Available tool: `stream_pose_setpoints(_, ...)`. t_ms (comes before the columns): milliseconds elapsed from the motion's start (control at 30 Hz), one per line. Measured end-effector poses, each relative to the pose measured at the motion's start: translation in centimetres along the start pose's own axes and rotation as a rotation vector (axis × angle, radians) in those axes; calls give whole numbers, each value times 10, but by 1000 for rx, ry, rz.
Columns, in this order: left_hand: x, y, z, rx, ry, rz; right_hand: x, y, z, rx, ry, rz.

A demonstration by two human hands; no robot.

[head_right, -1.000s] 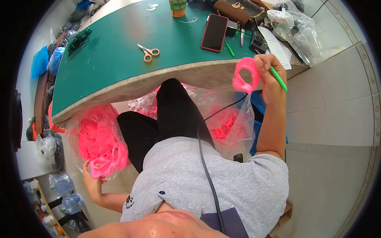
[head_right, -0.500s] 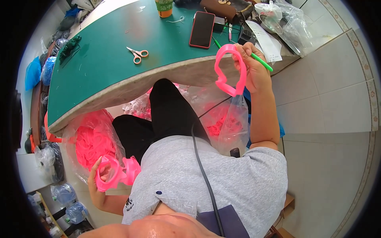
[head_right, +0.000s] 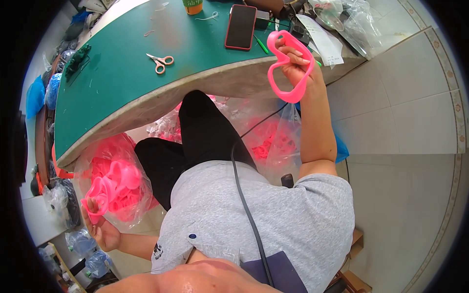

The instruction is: Trimming excess material from pink plastic toy parts using a small hand tool at a workbench.

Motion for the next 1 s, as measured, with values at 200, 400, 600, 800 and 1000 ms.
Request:
stream_pose_setpoints(200, 0, -3, -7, -4, 149, 2, 2, -25, -9, -86, 4, -82)
stream_pose_setpoints(400, 8, -14, -1, 707, 326, -208, -15, -21, -13, -822, -218, -268)
stream_pose_setpoints(600, -9, -46, -31, 1004, 100, -660, -54, -10, -78, -1936, -297, 38)
stream_pose_setpoints(800, -41, -50, -111, 1026, 283, -904, -74, -10, -147, -2115, -241, 357)
stream_pose_setpoints(1000, -46, -35, -130, 1037, 399, -896, -70, -31, -199, -2543, -184, 436)
Point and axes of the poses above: each hand's wrist, its own x-axis towards the middle knuckle, its own z-axis out of the palm, y = z × x, the point moved 5 cm from there along x, towards the middle knuckle, and after that the axes turned 3 degrees about -z, right-handed, at the moved point
